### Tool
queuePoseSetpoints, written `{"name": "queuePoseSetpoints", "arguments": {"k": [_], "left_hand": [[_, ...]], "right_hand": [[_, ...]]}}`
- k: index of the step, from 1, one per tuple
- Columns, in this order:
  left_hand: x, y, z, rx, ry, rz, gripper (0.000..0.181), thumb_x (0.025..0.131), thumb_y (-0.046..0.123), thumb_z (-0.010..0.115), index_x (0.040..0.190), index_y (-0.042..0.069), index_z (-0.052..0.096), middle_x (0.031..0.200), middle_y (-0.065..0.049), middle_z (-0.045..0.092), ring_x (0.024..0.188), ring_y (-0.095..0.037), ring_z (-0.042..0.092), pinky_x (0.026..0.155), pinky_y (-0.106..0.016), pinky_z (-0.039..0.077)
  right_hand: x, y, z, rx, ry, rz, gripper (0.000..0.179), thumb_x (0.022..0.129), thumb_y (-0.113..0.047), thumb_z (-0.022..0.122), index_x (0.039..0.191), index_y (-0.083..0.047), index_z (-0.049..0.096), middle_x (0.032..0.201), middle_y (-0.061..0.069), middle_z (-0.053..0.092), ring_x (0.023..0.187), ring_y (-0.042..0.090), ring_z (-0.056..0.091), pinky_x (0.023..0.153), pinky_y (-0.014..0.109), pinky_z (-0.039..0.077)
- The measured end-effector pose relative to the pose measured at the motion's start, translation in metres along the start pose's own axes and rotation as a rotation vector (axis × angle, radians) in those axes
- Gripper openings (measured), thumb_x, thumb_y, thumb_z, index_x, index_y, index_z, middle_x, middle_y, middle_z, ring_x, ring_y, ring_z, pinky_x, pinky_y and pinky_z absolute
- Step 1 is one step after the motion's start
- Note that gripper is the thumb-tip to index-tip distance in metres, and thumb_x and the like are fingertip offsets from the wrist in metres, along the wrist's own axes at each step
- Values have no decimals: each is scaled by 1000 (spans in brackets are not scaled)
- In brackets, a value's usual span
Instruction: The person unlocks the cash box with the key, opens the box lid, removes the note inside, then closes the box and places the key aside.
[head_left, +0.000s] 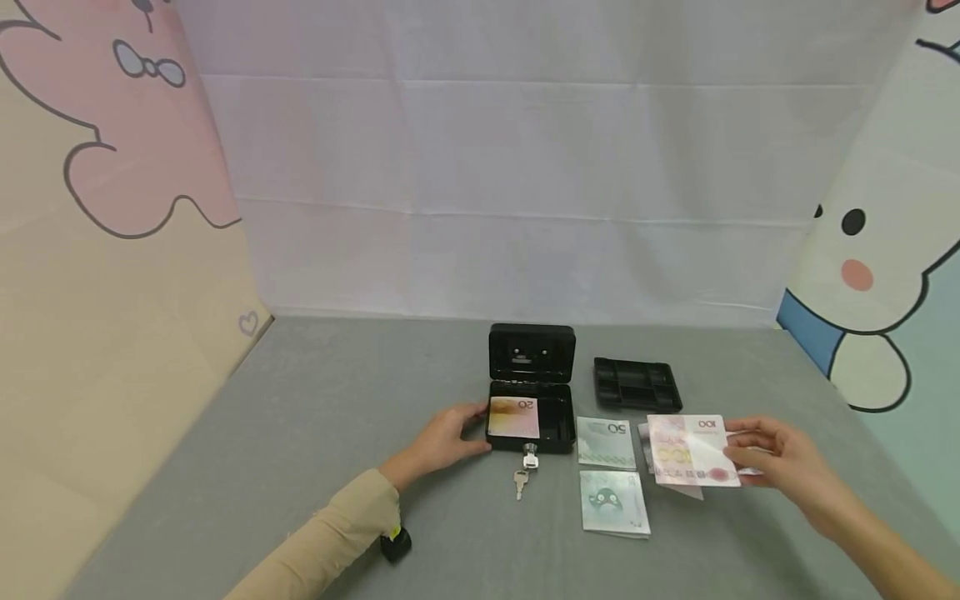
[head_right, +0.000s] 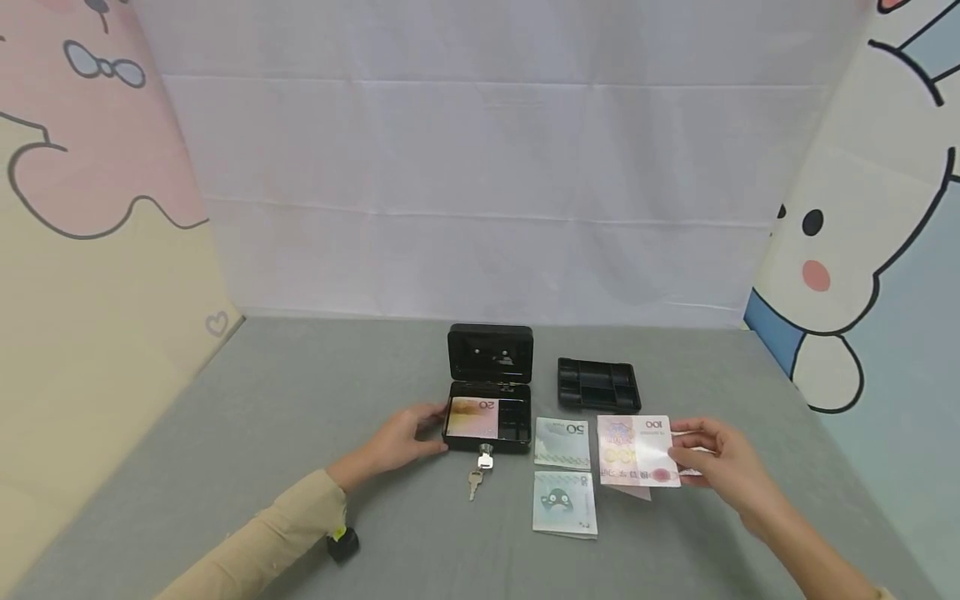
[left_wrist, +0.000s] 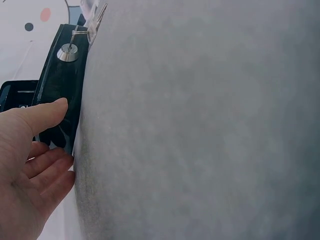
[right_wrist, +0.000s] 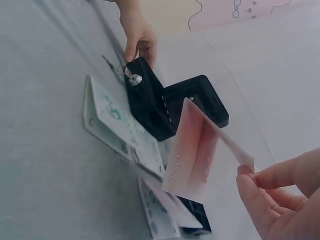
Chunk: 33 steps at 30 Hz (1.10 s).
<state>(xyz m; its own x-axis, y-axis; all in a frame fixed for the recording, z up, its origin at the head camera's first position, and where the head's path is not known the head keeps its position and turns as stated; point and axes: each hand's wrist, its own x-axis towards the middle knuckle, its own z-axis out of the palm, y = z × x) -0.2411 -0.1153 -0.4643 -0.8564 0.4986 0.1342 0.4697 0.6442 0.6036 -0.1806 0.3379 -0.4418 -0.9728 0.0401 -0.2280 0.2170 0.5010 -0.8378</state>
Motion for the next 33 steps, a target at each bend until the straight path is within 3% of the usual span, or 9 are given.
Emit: {"name": "queuePoseSetpoints", "arguments": {"k": [4,8,17,25,33], "left_hand": [[-1,0,-1,10,3,8,58,77,20,73,123,-7,51,120,-19,56,106,-29,56,88,-41,47],[0,1,0,19,4,6,58,77,21,73,124,-6,50,120,-19,56,106,-27,56,88,-40,47],[0,1,0,14,-1,1,59,78,20,72,125,-7,49,122,-19,54,108,-27,55,90,-39,46],[0,0,1,7,5,11,59,78,20,72,125,-7,49,122,-19,54,108,-27,55,90,-39,46],[0,0,1,9,14,34,59,77,18,73,125,-8,49,122,-20,55,108,-28,55,90,-39,46]], "right_hand": [[-37,-36,3,-35,-53,70,56,88,-23,59,128,8,36,100,7,59,80,14,58,68,32,54],[-56,-50,10,-49,-60,79,49,89,-15,56,125,13,36,93,4,60,76,11,57,66,30,54],[-55,-28,24,-20,-100,85,46,86,-11,59,120,14,41,88,3,59,73,13,57,63,30,54],[-51,-20,33,-44,-70,160,43,85,-11,61,116,14,44,83,3,60,72,16,58,61,32,54],[-49,-11,37,-26,-61,164,44,85,-9,61,117,15,43,83,1,60,71,14,57,60,30,53]]}}
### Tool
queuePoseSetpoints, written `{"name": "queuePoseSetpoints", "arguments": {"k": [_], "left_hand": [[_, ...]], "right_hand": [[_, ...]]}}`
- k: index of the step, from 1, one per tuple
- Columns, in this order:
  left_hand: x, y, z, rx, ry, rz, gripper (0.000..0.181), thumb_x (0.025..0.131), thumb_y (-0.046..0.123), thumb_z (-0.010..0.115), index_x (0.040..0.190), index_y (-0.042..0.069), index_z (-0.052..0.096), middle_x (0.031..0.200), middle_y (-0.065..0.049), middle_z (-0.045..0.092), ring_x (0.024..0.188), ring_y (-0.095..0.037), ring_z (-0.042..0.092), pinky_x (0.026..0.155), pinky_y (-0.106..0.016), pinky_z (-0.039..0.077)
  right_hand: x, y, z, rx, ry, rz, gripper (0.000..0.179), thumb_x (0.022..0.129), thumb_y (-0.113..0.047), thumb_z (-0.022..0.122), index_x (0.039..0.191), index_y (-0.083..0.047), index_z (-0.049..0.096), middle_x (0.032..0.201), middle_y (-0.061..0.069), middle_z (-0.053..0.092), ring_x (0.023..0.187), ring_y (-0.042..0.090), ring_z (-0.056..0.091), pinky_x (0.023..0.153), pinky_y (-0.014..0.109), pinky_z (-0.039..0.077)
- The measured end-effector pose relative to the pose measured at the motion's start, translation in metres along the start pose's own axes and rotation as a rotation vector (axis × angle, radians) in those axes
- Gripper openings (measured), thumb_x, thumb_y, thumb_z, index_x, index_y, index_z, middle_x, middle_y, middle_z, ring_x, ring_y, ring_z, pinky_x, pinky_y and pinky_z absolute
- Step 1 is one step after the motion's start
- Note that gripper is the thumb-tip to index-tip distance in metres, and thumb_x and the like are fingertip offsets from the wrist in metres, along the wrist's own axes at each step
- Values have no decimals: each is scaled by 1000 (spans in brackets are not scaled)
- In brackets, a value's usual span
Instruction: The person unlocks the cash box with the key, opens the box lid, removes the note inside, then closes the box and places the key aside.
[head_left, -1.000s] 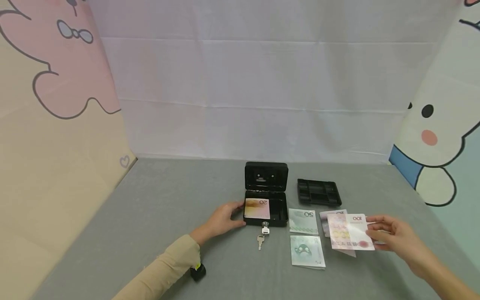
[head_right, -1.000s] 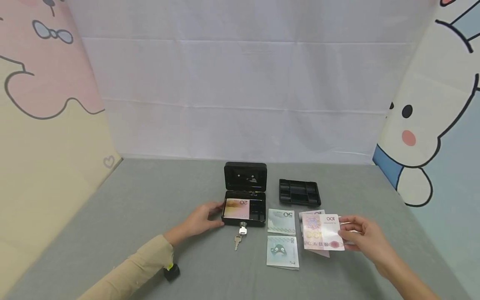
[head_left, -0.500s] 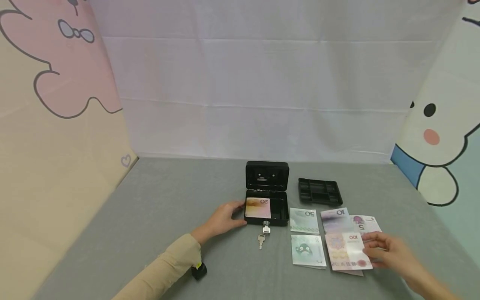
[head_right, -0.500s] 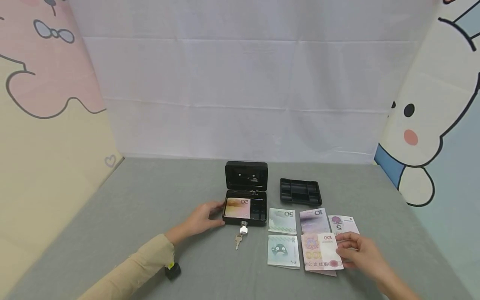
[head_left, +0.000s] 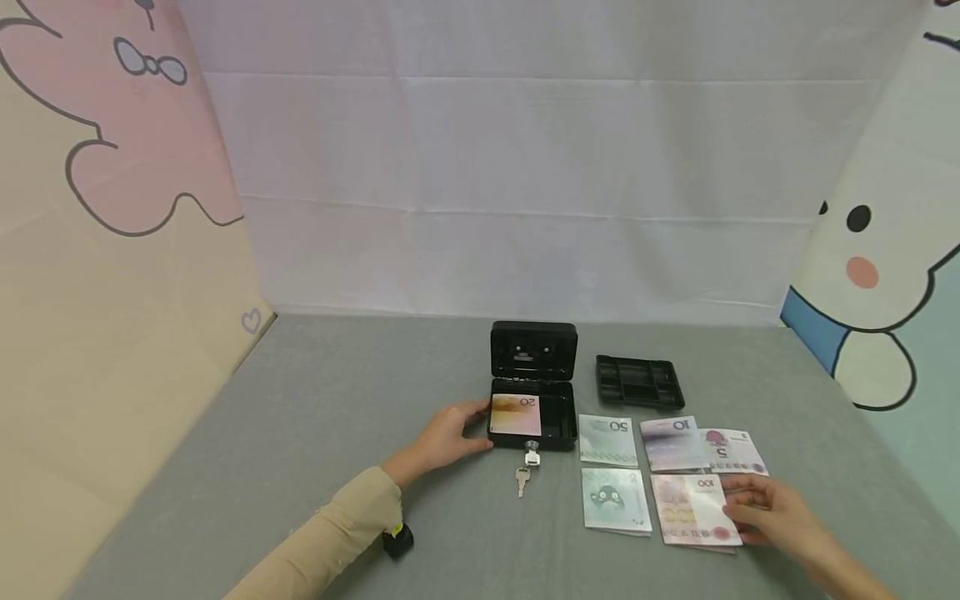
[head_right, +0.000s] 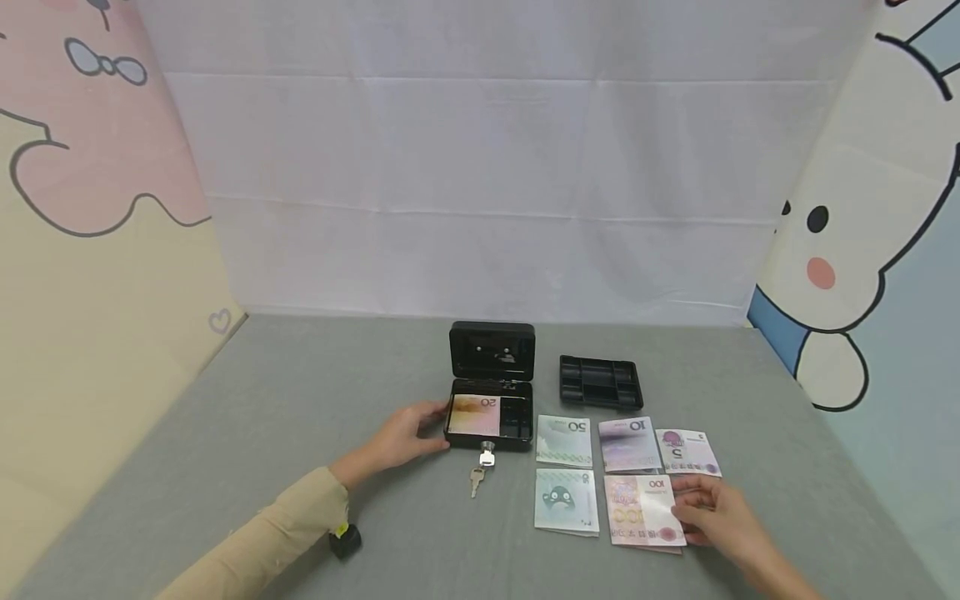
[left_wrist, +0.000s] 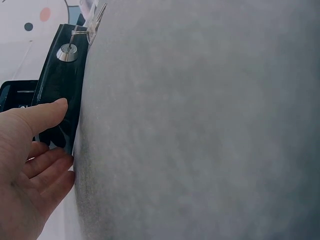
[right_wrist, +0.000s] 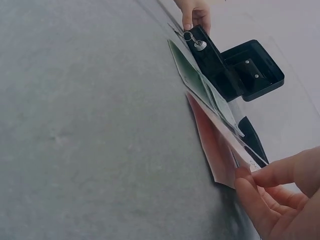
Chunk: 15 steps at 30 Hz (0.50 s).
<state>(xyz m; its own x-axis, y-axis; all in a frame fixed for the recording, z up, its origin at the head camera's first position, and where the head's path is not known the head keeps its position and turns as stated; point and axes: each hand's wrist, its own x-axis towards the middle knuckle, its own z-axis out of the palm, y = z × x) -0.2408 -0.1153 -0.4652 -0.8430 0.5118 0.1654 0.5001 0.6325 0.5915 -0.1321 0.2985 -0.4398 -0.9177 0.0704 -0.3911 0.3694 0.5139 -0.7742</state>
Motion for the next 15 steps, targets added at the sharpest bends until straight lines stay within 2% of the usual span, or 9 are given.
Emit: {"name": "queuePoseSetpoints", "arguments": {"k": [9,15], "left_hand": [[0,1,-1,-1,-5,-8,59,77,19,73,124,-9,49,122,-20,55,108,-29,55,90,-40,45],[0,3,-2,2,-15,-32,59,78,19,72,125,-7,49,123,-19,54,109,-28,54,91,-39,45]], "right_hand": [[2,5,1,-15,28,7,44,83,-13,63,115,14,46,80,2,60,70,16,58,59,32,53],[1,3,-9,-61,34,-1,49,85,-22,62,114,14,45,81,2,60,70,16,58,59,33,53]]}}
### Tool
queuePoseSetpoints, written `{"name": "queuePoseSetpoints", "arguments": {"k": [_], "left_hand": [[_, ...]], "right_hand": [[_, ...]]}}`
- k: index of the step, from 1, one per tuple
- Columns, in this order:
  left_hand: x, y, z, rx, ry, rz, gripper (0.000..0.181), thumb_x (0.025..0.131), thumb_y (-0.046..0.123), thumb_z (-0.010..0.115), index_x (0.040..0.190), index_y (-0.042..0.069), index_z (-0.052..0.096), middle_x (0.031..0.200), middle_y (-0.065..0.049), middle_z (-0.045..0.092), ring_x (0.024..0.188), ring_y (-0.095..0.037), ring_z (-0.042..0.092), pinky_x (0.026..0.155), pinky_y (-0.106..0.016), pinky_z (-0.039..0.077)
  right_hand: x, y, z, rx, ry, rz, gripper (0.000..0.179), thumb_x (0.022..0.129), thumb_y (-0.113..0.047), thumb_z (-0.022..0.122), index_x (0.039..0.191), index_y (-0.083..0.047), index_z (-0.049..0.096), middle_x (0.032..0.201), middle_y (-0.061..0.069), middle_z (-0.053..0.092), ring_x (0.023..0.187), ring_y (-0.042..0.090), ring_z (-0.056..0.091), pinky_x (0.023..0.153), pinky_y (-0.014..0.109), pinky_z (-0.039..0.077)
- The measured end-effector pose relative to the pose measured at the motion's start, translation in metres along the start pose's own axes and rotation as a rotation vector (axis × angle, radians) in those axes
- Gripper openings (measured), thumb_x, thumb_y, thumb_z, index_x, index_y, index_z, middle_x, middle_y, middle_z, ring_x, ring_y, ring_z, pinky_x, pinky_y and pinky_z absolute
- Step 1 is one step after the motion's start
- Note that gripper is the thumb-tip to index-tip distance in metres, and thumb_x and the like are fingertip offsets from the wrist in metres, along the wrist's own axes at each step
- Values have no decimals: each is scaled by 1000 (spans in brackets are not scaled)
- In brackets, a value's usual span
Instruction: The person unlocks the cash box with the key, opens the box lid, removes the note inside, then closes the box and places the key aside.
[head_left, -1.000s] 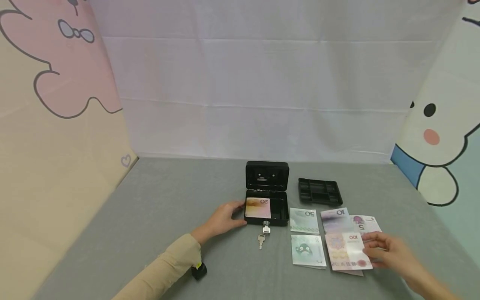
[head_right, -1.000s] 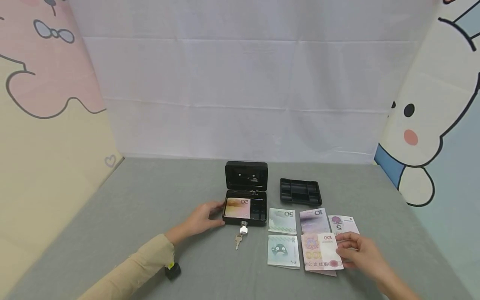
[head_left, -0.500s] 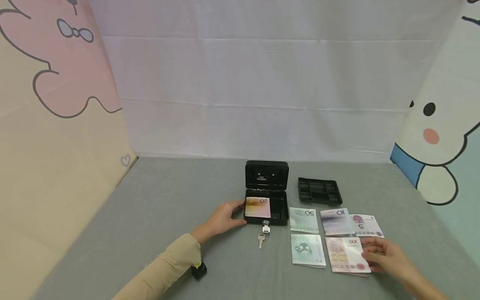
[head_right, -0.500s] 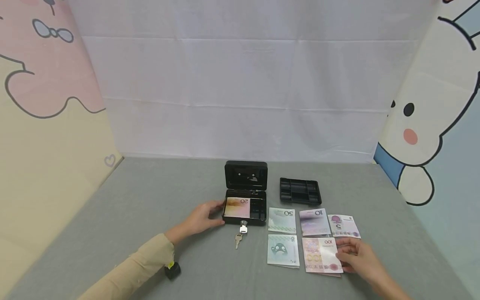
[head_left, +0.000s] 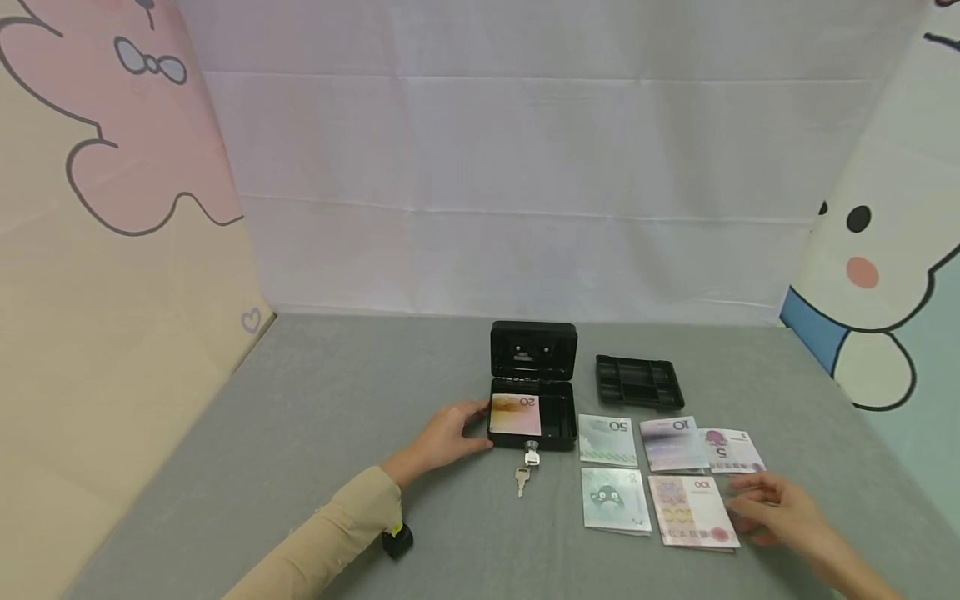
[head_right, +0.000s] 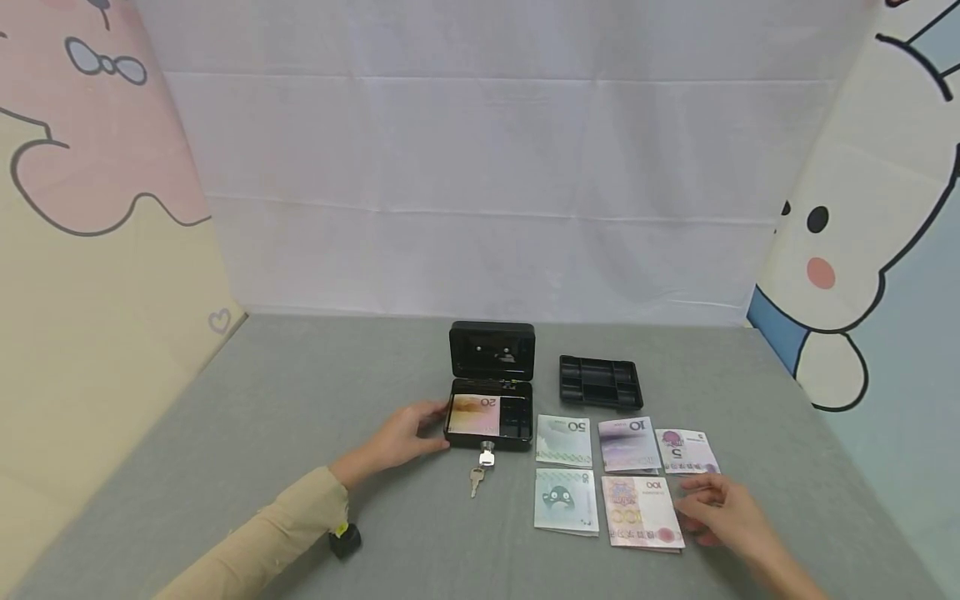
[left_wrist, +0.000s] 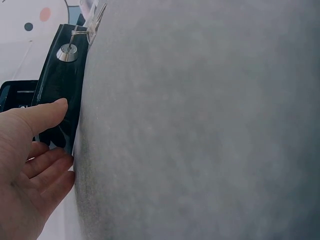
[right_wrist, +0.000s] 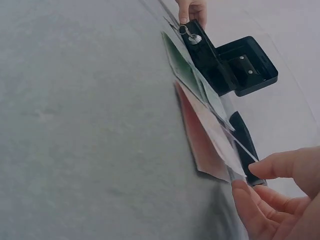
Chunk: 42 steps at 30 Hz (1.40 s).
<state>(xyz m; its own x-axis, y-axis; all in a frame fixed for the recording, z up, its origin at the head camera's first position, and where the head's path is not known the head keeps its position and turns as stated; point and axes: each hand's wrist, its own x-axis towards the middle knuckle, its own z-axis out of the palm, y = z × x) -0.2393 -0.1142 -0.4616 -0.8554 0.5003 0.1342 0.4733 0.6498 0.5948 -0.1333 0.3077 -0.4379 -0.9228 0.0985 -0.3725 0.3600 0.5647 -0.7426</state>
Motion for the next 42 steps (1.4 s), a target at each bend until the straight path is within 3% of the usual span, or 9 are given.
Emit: {"name": "queuePoseSetpoints", "arguments": {"k": [7,13,17,20,25,34,42], "left_hand": [[1,1,0,-1,-3,-9,59,78,18,72,126,-7,48,124,-19,53,110,-28,54,92,-39,45],[1,0,1,-2,-4,-14,59,78,18,72,126,-7,48,124,-19,53,110,-28,54,91,-40,45],[1,0,1,-2,0,-16,59,78,18,72,126,-6,48,124,-19,53,110,-28,54,91,-39,45],[1,-1,1,-3,2,-10,59,77,17,72,125,-7,48,123,-19,54,110,-28,54,91,-39,45],[1,-2,1,-9,0,-8,59,77,17,73,125,-7,49,123,-19,54,109,-28,54,90,-40,46],[2,-2,2,-10,-5,-19,59,77,18,73,125,-6,49,123,-19,54,109,-27,55,90,-40,46],[2,-3,3,-6,-6,-19,59,77,19,72,126,-6,49,124,-19,53,110,-27,54,91,-38,45]], "right_hand": [[-1,-19,-17,-70,42,-91,50,88,-23,57,117,14,44,86,4,62,70,14,57,57,32,52],[6,-41,-18,-100,47,-191,51,88,-31,58,119,9,46,93,10,63,75,18,61,59,34,53],[11,-67,-6,-123,47,-239,54,87,-34,59,120,7,46,95,14,62,76,20,61,61,35,54],[13,-89,9,-107,29,-319,49,87,-29,61,117,7,48,95,15,62,77,22,61,62,35,54],[19,-121,32,-28,-65,-439,43,86,-21,62,114,9,50,93,17,63,77,26,61,63,36,54],[45,-153,79,-3,-133,-402,39,85,-16,63,113,8,53,91,16,64,79,29,62,67,38,54],[60,-167,111,20,-193,-365,36,82,-11,64,110,11,56,87,14,65,79,28,63,69,37,55]]}}
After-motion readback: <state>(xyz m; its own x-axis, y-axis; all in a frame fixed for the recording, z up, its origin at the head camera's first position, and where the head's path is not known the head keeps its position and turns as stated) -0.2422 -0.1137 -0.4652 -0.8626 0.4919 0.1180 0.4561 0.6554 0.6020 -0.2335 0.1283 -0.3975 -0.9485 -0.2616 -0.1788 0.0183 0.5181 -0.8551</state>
